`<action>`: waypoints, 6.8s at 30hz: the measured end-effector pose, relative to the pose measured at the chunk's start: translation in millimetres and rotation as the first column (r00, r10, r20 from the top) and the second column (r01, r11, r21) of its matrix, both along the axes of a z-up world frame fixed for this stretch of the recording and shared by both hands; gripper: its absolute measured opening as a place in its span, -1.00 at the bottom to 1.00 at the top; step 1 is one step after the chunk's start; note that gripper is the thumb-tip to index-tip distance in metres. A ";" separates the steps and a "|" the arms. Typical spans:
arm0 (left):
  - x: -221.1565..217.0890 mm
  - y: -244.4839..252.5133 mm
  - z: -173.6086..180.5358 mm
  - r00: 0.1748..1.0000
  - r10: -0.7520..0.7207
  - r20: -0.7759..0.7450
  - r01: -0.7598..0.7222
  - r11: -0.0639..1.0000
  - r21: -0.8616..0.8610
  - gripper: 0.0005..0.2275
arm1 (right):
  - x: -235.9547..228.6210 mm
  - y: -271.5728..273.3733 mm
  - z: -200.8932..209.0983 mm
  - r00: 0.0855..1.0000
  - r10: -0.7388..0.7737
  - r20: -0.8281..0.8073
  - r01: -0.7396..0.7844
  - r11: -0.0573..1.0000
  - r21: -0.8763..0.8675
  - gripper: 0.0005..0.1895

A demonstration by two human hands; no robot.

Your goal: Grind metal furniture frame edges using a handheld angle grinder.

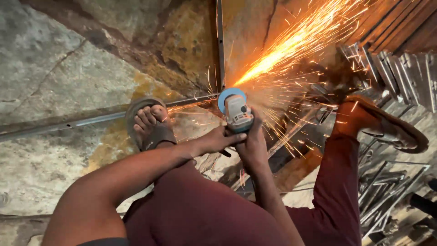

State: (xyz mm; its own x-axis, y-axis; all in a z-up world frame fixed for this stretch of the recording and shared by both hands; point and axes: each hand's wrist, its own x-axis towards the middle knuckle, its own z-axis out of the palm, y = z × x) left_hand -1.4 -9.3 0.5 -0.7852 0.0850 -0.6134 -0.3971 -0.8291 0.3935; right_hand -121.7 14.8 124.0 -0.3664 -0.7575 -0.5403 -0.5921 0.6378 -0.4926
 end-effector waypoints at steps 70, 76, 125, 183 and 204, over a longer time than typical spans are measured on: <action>-13.9 -1.6 -4.3 0.998 -0.060 0.010 0.061 0.997 -0.049 -0.37 | -26.4 11.1 -18.8 0.999 -0.039 0.002 0.039 0.999 0.032 -0.04; -12.9 1.0 -4.6 0.998 -0.051 0.026 0.052 0.998 -0.028 -0.40 | -26.8 14.3 -13.1 1.000 0.008 0.017 -0.007 0.997 -0.075 -0.03; -7.5 -1.8 -7.1 0.993 -0.118 -0.031 0.112 0.982 -0.153 -0.34 | -12.4 11.3 -12.1 1.000 -0.005 0.005 0.005 0.998 -0.062 0.00; 15.9 -2.0 -14.8 0.997 0.030 -0.069 -0.037 0.994 -0.105 -0.42 | 11.2 1.2 -16.0 0.992 0.007 -0.130 0.003 0.997 0.074 -0.05; 14.9 1.5 -21.1 0.989 0.074 -0.125 -0.075 0.997 -0.004 -0.44 | 14.6 -5.0 -11.1 0.982 0.081 -0.173 -0.092 0.994 -0.055 -0.04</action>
State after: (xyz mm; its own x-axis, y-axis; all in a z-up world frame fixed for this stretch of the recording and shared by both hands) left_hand 13.5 -7.8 -20.6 -0.8594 0.0189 -0.5110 -0.2822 -0.8509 0.4431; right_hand -107.0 9.8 112.9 -0.3806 -0.8206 -0.4264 -0.7225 0.5517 -0.4167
